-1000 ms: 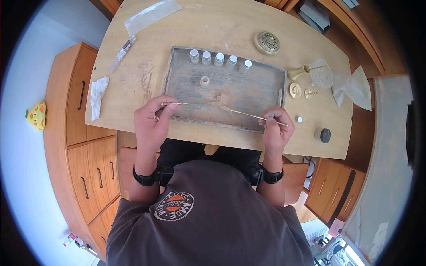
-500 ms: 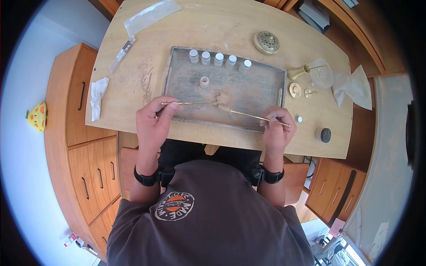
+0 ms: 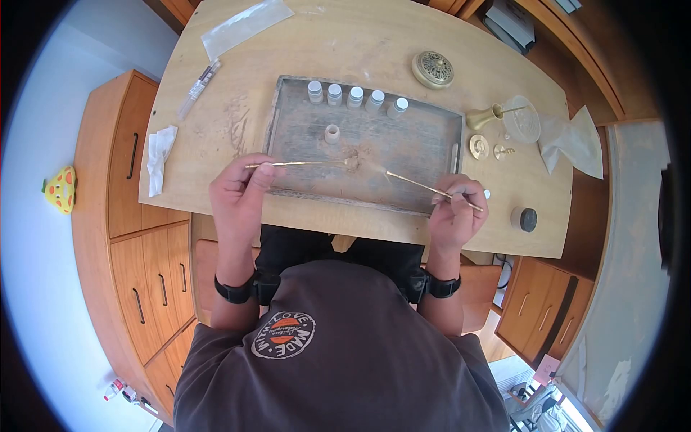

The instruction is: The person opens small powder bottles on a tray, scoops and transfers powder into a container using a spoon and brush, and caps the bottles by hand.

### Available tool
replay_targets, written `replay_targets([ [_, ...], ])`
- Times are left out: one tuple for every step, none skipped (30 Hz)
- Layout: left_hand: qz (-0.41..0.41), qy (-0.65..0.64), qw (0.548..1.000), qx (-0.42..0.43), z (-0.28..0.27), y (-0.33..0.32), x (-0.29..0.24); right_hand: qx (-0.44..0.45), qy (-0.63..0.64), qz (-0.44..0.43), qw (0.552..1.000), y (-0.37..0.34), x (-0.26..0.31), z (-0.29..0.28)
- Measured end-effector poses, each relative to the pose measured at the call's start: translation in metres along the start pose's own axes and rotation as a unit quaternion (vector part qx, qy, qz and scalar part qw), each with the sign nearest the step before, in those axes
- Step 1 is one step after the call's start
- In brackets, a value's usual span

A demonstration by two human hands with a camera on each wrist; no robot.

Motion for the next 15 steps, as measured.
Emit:
replay_targets([
  [0.004, -0.005, 1.000, -0.008, -0.002, 0.001, -0.002, -0.018, -0.010, 0.009, 1.000, 0.000, -0.001, -0.002],
  [0.004, -0.005, 1.000, -0.008, -0.003, 0.001, -0.002, -0.037, -0.020, 0.017, 0.999, 0.000, -0.001, -0.004],
  [0.006, -0.010, 1.000, -0.019, -0.006, 0.003, -0.002, -0.037, -0.020, 0.017, 0.999, 0.000, -0.001, -0.002],
  [0.009, -0.015, 0.999, -0.030, -0.010, 0.004, -0.003, -0.049, -0.030, 0.028, 0.998, 0.000, -0.002, -0.004],
  [0.009, -0.015, 0.999, -0.030, -0.010, 0.005, -0.005, -0.062, -0.040, 0.039, 0.996, 0.000, -0.005, -0.006],
  [0.021, -0.021, 0.999, -0.039, -0.013, 0.007, -0.009, -0.062, -0.040, 0.039, 0.996, 0.000, -0.005, -0.006],
  [0.033, -0.027, 0.998, -0.047, -0.016, 0.009, -0.013, -0.061, -0.041, 0.040, 0.996, 0.000, -0.005, -0.006],
  [0.033, -0.027, 0.998, -0.047, -0.016, 0.010, -0.014, -0.060, -0.042, 0.041, 0.996, 0.000, -0.005, -0.006],
  [0.039, -0.022, 0.997, -0.064, -0.020, 0.012, -0.016, -0.061, -0.042, 0.041, 0.996, 0.000, -0.005, -0.007],
  [0.045, -0.016, 0.996, -0.081, -0.024, 0.013, -0.018, -0.058, -0.042, 0.040, 0.997, 0.000, -0.005, -0.006],
  [0.045, -0.016, 0.996, -0.081, -0.024, 0.015, -0.018, -0.055, -0.042, 0.039, 0.997, 0.000, -0.005, -0.005],
  [0.050, -0.025, 0.994, -0.090, -0.026, 0.017, -0.020, -0.055, -0.042, 0.039, 0.997, 0.000, -0.005, -0.006],
  [0.056, -0.034, 0.993, -0.100, -0.028, 0.018, -0.021, -0.054, -0.042, 0.039, 0.997, -0.001, -0.005, -0.005],
  [0.056, -0.034, 0.993, -0.100, -0.027, 0.019, -0.022, -0.052, -0.043, 0.039, 0.997, -0.001, -0.005, -0.005],
  [0.059, -0.029, 0.992, -0.103, -0.027, 0.020, -0.023, -0.053, -0.043, 0.039, 0.997, -0.001, -0.005, -0.006],
])
Point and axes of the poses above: each hand's wrist, its own y-axis towards the middle knuckle, its own z-axis out of the palm, x = y × z, the point moved 10 cm from there along y, towards the middle knuckle, and after that the axes turned 15 degrees about -x, right-handed, at the moved point
